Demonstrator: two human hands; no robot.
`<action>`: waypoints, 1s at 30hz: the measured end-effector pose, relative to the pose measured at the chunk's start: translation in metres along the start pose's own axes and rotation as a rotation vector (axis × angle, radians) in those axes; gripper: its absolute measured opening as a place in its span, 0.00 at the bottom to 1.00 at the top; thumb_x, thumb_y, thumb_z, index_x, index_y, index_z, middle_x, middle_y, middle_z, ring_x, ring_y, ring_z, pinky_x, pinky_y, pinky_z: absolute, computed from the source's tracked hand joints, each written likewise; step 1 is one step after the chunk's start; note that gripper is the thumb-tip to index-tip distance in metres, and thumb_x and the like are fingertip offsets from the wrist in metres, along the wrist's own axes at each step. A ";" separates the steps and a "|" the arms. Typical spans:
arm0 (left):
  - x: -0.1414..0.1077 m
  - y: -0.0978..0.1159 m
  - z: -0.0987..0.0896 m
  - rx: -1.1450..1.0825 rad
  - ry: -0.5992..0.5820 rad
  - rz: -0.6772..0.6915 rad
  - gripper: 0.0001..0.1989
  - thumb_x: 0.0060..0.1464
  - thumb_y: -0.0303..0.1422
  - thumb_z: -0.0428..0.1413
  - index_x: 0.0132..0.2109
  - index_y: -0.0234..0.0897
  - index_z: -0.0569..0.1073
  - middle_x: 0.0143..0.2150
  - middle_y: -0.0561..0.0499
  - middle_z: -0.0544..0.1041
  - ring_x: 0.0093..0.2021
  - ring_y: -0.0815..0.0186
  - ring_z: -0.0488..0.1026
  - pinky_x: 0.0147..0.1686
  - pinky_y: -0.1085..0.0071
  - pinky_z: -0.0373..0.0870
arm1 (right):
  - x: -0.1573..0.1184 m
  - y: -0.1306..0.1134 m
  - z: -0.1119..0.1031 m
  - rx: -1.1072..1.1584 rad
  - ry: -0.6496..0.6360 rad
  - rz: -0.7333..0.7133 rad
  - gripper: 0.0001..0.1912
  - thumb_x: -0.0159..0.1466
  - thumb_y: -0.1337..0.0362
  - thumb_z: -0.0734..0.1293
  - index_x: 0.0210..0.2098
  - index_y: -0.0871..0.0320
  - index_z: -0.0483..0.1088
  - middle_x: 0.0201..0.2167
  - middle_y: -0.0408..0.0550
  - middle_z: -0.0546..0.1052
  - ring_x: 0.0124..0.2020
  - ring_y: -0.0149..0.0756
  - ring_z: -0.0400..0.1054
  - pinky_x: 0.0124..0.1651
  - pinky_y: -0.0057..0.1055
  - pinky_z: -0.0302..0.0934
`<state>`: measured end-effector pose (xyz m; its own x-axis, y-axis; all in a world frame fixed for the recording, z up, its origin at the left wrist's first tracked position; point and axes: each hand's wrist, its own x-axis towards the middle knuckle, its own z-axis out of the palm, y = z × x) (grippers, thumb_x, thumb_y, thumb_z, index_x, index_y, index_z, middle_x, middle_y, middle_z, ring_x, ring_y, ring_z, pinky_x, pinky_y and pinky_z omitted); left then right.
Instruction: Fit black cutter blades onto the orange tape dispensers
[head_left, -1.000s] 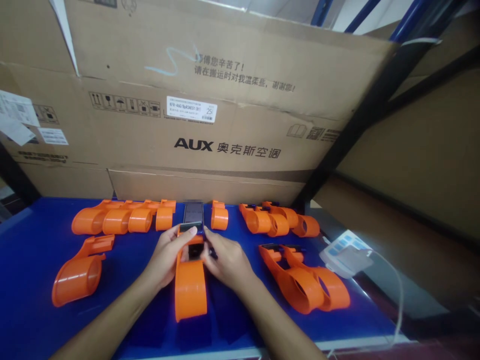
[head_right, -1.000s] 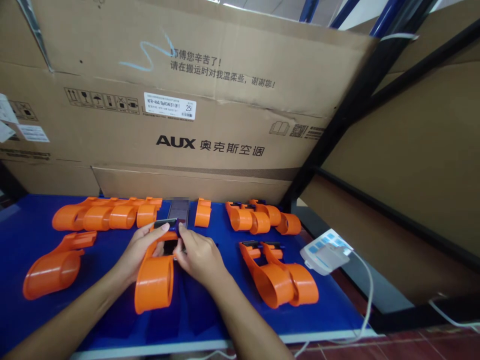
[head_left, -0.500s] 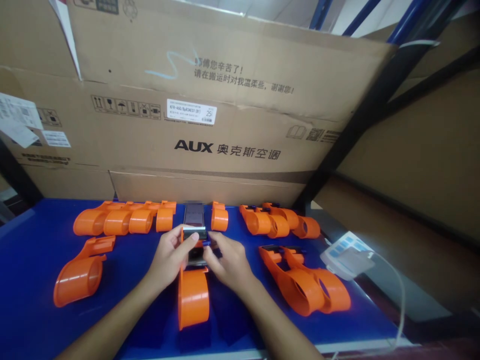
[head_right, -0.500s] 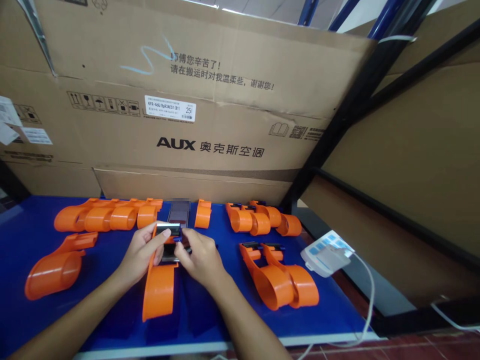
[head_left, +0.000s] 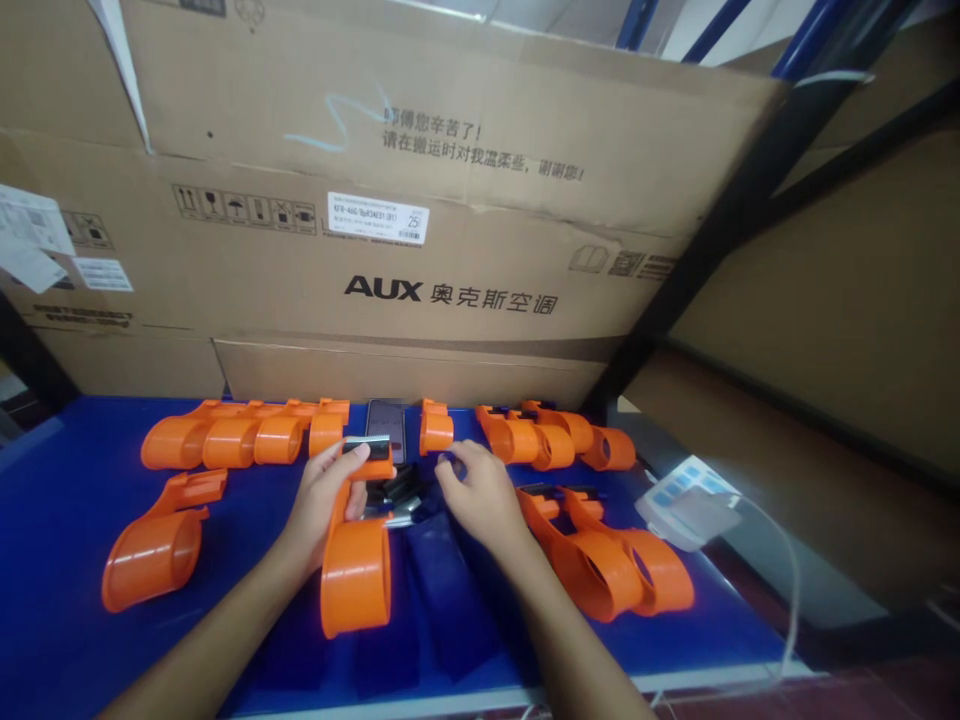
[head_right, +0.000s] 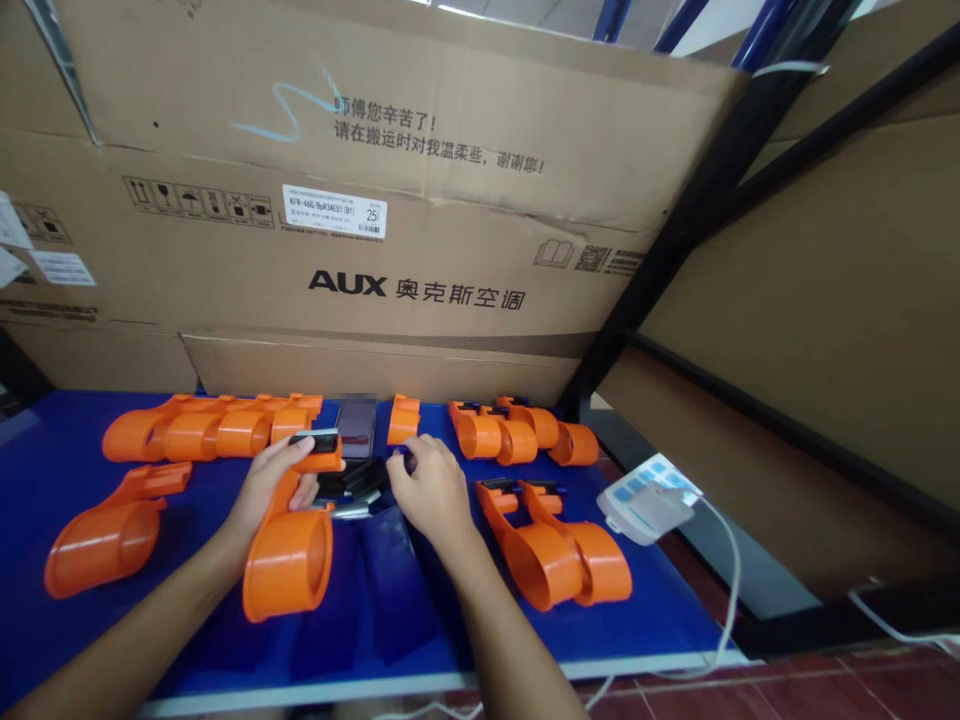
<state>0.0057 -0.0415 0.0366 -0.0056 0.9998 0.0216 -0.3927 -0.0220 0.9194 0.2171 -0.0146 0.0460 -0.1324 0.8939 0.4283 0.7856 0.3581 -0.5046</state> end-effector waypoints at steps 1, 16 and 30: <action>0.000 -0.001 0.000 -0.002 0.005 -0.007 0.17 0.56 0.45 0.62 0.30 0.38 0.70 0.12 0.60 0.63 0.13 0.74 0.57 0.16 0.77 0.54 | 0.001 0.002 -0.001 -0.058 -0.066 0.032 0.09 0.65 0.64 0.65 0.31 0.56 0.75 0.28 0.47 0.77 0.30 0.36 0.70 0.32 0.28 0.56; 0.001 -0.011 0.000 0.210 -0.057 0.038 0.17 0.57 0.48 0.61 0.38 0.37 0.74 0.13 0.61 0.62 0.13 0.74 0.54 0.17 0.75 0.51 | -0.004 0.001 -0.001 0.250 -0.094 -0.134 0.14 0.70 0.62 0.64 0.51 0.56 0.76 0.28 0.44 0.76 0.26 0.34 0.68 0.32 0.29 0.61; 0.003 -0.011 0.001 0.214 -0.070 0.041 0.20 0.57 0.52 0.60 0.39 0.37 0.74 0.15 0.61 0.63 0.13 0.74 0.56 0.16 0.75 0.51 | -0.011 -0.011 0.007 0.454 0.001 -0.403 0.18 0.71 0.65 0.67 0.58 0.49 0.74 0.49 0.51 0.76 0.42 0.38 0.73 0.42 0.35 0.70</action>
<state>0.0109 -0.0385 0.0266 0.0488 0.9955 0.0813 -0.1889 -0.0707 0.9794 0.2057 -0.0266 0.0412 -0.3648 0.6639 0.6528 0.3371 0.7477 -0.5721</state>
